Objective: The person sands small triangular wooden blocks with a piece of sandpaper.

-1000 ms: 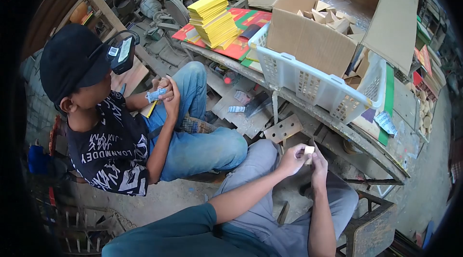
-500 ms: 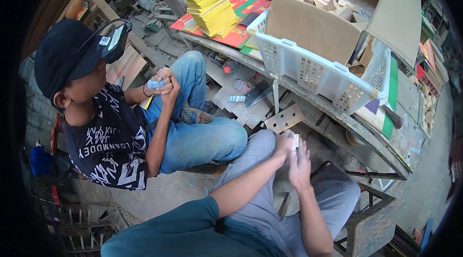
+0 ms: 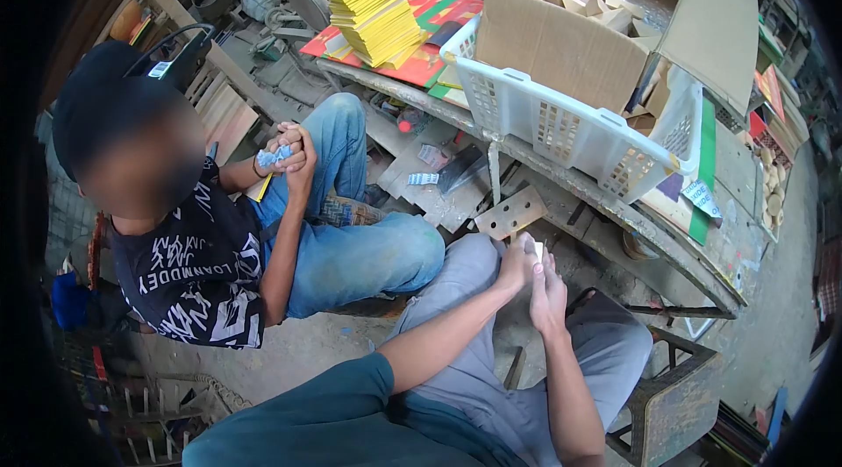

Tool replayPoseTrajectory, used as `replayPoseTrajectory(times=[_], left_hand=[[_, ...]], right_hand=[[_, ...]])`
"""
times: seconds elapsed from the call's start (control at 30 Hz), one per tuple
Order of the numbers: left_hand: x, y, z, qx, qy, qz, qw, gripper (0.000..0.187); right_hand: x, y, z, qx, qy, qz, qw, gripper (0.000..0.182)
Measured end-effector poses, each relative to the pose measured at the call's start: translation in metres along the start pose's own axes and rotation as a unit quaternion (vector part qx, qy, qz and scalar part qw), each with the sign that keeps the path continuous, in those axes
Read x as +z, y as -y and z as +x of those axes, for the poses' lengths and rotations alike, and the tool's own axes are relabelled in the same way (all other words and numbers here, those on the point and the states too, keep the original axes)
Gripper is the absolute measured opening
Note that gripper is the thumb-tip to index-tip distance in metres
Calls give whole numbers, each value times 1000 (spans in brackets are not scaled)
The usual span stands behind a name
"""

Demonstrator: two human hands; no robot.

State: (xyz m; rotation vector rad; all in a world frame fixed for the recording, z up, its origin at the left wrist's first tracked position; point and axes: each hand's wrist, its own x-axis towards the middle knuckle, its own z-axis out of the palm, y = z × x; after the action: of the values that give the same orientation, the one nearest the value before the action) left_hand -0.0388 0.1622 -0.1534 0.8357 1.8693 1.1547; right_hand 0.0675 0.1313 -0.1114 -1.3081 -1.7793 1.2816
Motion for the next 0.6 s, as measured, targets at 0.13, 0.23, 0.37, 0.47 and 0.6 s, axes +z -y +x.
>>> replayPoseTrajectory(times=[0.13,0.23,0.37,0.47,0.6], left_hand=[[3,-3,-5,109,-14,-5,994,21],[-1,-3,-3,54,-26,10,998,21],[7,-1,-15,111,-20,-25,993,19],[6,2,-5,131,-66,2,989,20],[7,7,-2,134,-58,-5,989,20]], right_hand=[[-1,5,-4,-14,2,1,1000,63],[2,10,-9,-38,-15,7,999,61],[-5,1,0,16,10,42,999,62],[2,5,-9,-36,-12,-13,999,65],[4,12,-5,-22,-20,53,998,67]])
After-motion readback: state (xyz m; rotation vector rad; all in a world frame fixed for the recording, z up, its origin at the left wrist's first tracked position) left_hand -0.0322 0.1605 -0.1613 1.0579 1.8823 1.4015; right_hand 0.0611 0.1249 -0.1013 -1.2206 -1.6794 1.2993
